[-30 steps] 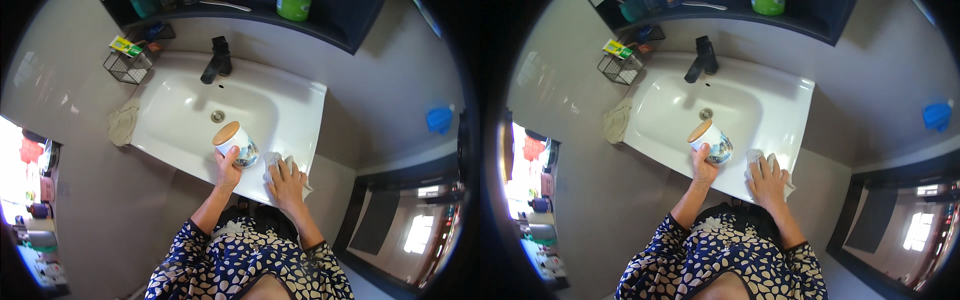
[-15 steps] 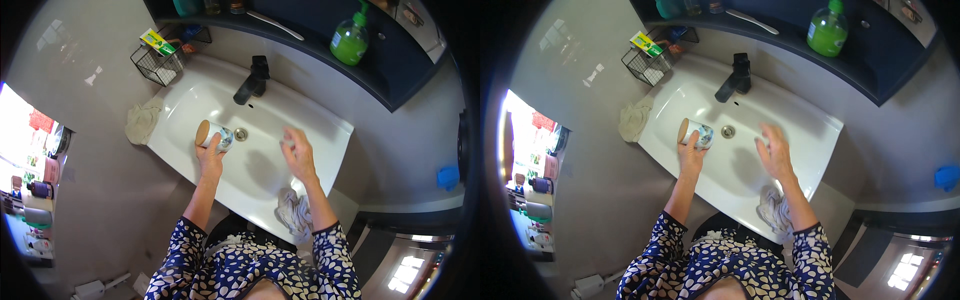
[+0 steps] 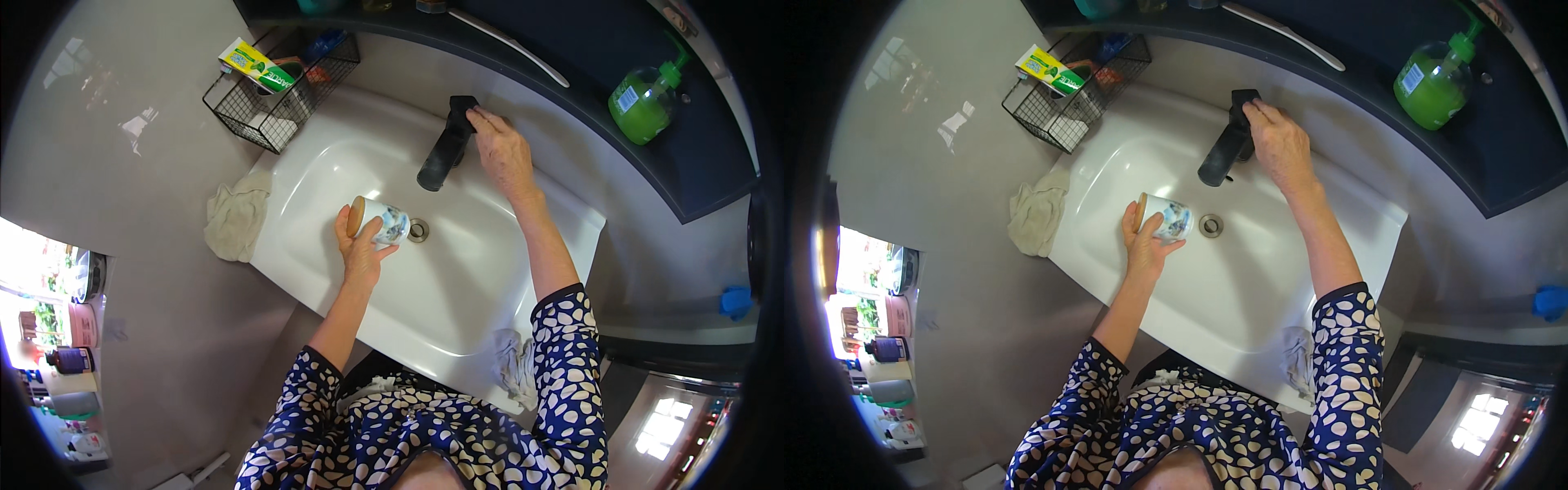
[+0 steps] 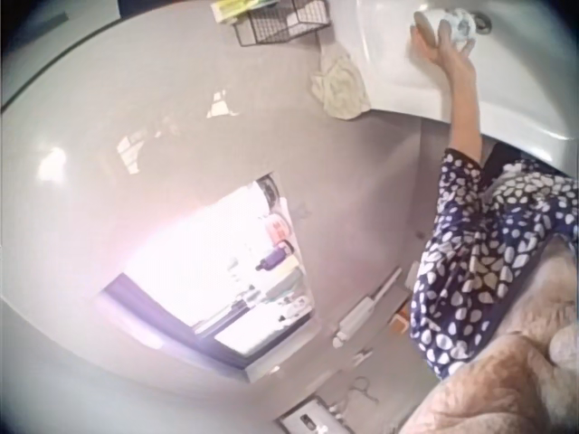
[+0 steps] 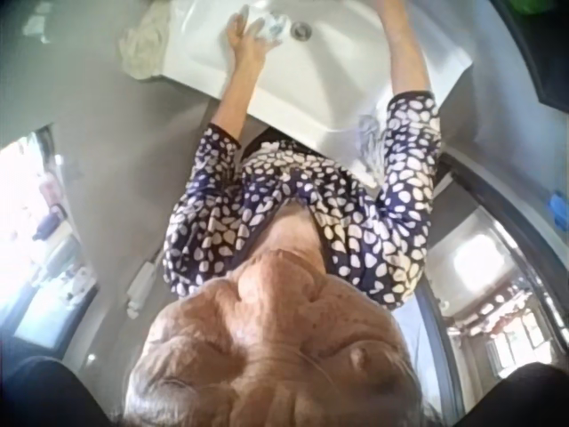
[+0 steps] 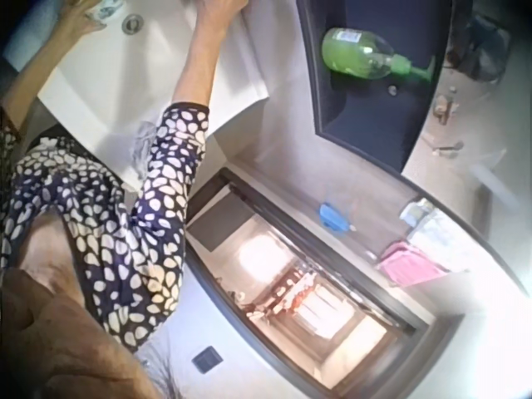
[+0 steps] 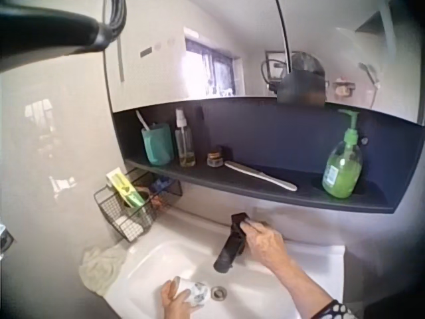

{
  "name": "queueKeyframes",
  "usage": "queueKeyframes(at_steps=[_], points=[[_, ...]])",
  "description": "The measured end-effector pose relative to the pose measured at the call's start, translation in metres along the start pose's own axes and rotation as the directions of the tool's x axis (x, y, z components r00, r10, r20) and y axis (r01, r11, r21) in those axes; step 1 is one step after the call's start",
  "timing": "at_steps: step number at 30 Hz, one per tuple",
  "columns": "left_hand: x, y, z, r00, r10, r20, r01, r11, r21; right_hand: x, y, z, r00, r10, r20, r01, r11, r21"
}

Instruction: The person cleans a bathroom vanity area using a white cloth. They wipe the exterior of a cabinet door, then clean the sink basin and countertop. The person handles several items, including a green soap dispenser, a ceramic jar with a wooden lid, and a metal bowl, wiping each one individually before placing them back. They also wipe the wall area near the window.

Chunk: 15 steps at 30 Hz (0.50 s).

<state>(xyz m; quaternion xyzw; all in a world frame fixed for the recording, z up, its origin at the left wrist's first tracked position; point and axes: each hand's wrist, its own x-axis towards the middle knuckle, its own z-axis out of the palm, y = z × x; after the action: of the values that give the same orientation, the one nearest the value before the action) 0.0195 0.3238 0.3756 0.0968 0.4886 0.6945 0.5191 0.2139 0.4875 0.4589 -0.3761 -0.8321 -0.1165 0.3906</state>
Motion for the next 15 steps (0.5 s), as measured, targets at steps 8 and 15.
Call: queueKeyframes(at_steps=[8,15], points=[[0.019,-0.016,0.002,0.999,-0.021,0.027,0.022,0.997,-0.068,-0.047,-0.013,-0.005,0.756,0.653,-0.03,-0.523,0.632,0.572],[0.025,-0.041,0.01,0.991,-0.102,0.089,0.112,0.987,-0.111,-0.146,-0.073,0.05,0.392,0.652,0.649,-0.653,-0.3,0.695]])
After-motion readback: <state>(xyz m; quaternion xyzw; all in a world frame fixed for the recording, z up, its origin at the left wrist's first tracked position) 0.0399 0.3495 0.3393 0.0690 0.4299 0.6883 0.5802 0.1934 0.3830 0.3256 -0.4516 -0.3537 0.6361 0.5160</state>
